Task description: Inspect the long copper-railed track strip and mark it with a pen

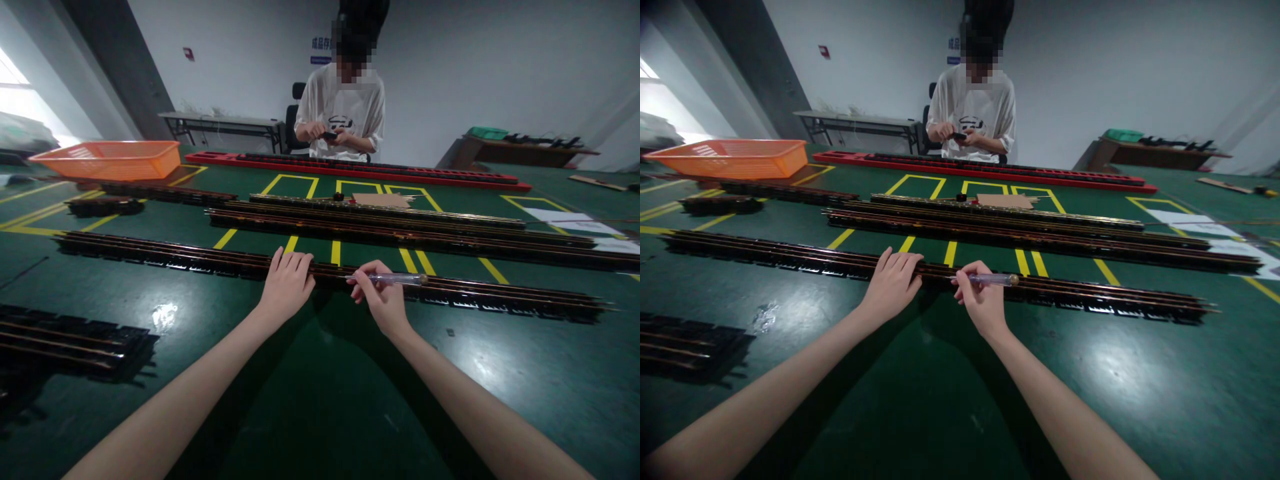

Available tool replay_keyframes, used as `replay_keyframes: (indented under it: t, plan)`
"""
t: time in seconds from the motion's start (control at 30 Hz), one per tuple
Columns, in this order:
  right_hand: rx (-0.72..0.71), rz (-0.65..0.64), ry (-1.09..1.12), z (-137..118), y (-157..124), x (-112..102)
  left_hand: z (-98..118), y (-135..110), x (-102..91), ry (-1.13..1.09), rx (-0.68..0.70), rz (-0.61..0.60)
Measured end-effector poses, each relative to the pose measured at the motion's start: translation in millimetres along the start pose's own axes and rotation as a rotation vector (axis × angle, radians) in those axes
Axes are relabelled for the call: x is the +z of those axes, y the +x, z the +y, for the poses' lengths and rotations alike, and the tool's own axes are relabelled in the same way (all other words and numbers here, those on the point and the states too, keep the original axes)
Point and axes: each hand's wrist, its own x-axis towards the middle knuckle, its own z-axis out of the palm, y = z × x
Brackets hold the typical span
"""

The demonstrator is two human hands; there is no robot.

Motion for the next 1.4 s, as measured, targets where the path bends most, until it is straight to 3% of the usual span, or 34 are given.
replay_keyframes:
  t: [1.13, 1.4]
  plan:
    - [0.012, -0.040, -0.012, -3.8, -0.5, 0.9, -3.0, 0.2, -6.1, -0.033, -0.002, -0.052]
    - [0.010, 0.036, 0.028, -1.2, -0.5, -0.4, -6.7, -0.7, -3.7, -0.066, -0.009, -0.070]
